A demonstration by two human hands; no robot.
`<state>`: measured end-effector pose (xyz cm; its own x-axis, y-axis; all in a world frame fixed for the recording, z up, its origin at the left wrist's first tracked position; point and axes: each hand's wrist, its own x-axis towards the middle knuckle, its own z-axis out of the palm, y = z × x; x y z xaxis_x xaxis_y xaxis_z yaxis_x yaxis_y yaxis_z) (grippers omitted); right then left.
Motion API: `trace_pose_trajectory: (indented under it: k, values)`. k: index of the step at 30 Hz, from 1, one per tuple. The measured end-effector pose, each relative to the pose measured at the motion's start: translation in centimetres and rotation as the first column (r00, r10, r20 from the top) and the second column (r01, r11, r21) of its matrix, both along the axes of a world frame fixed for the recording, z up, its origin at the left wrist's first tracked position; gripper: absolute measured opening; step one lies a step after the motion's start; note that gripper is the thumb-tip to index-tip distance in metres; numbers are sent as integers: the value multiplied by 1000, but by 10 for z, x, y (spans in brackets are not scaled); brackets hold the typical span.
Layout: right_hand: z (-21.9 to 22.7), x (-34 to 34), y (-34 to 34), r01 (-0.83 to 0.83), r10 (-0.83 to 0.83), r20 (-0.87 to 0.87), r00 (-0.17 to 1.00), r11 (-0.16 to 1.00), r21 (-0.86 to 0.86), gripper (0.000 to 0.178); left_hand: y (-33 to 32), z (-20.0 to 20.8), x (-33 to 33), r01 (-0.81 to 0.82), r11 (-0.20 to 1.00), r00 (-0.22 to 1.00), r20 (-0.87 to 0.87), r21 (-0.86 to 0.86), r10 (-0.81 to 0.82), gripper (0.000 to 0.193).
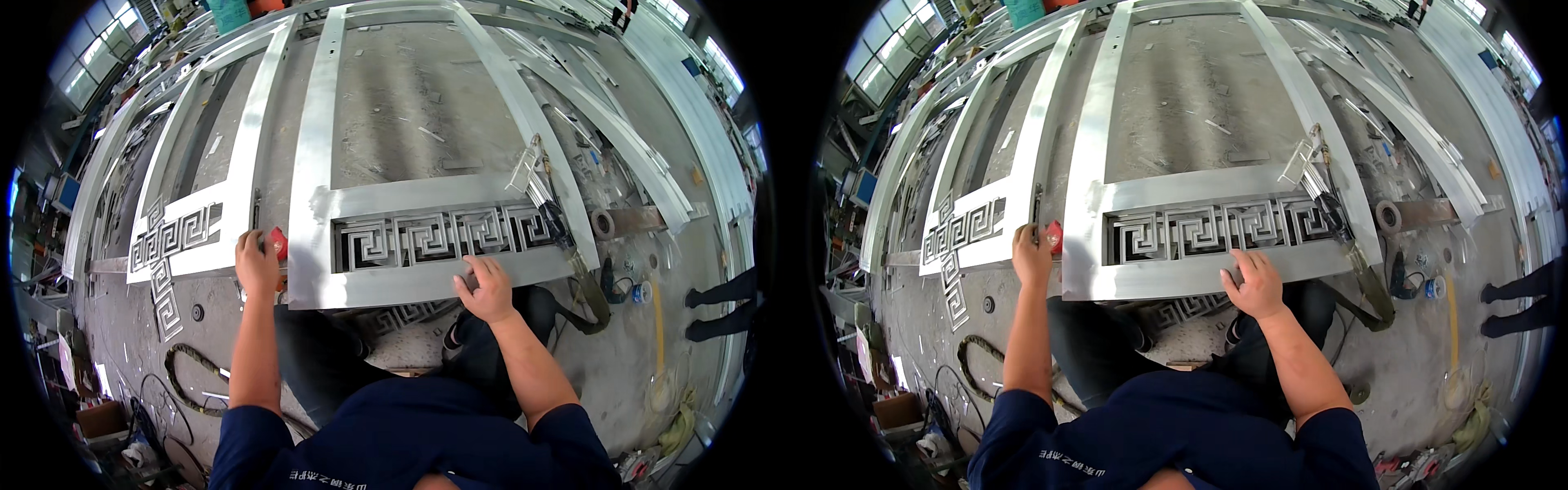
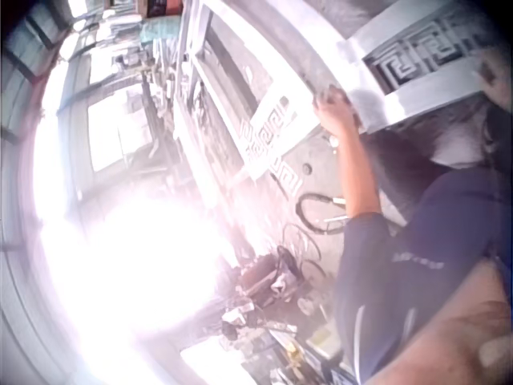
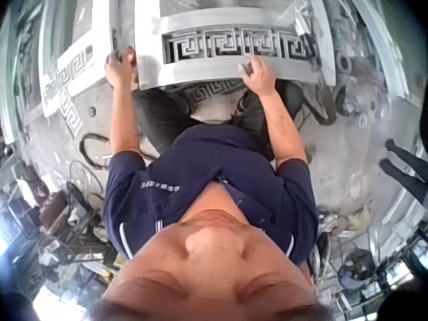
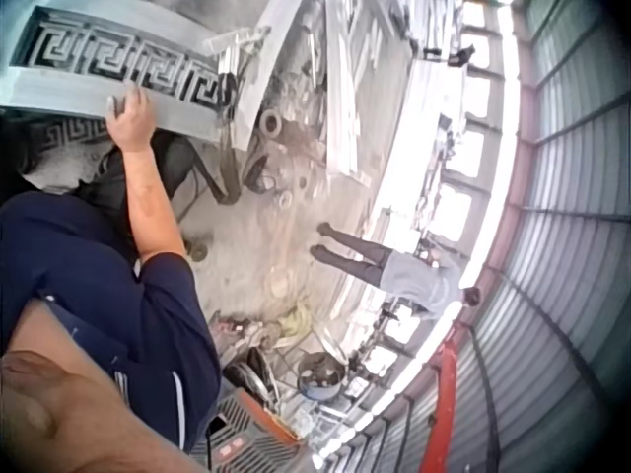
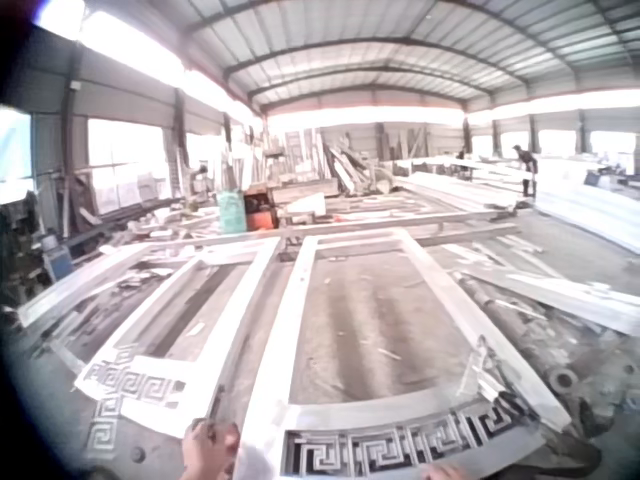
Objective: The person sits on the floor and welds a decorative metal insert into a larger metal frame using a handheld welding tool. They adjust the piece, operate a nearby control panel, and continue welding along the patterned edges.
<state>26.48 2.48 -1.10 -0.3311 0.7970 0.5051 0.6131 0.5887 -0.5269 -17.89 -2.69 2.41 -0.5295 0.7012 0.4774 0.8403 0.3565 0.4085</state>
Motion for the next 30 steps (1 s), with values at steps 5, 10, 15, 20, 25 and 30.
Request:
trace_pose_trajectory:
  k: [5,10,15,20,25,30]
  values:
    - [-2,-1,-1,-8,8,13,1000,1000,-7,38,-71,17,111,463,886,620,725,-29,-300,12]
    - [0,-3,1,-17,17,14,1000,1000,26,34,-88,-44,169,870,477,239,954,-128,-180,51]
    - [5,-8,2,-39,38,22,999,999,28,33,-70,-107,192,833,540,196,977,-120,-86,77]
    - [3,-2,2,-17,15,41,999,999,39,31,-40,-23,217,964,231,214,897,-130,-387,57]
    - [0,-3,3,-14,10,65,998,998,58,29,-17,14,221,924,383,373,282,-21,-884,30]
    - [-2,-7,3,1,-5,55,998,997,80,27,10,10,186,801,595,599,115,-72,-792,25]
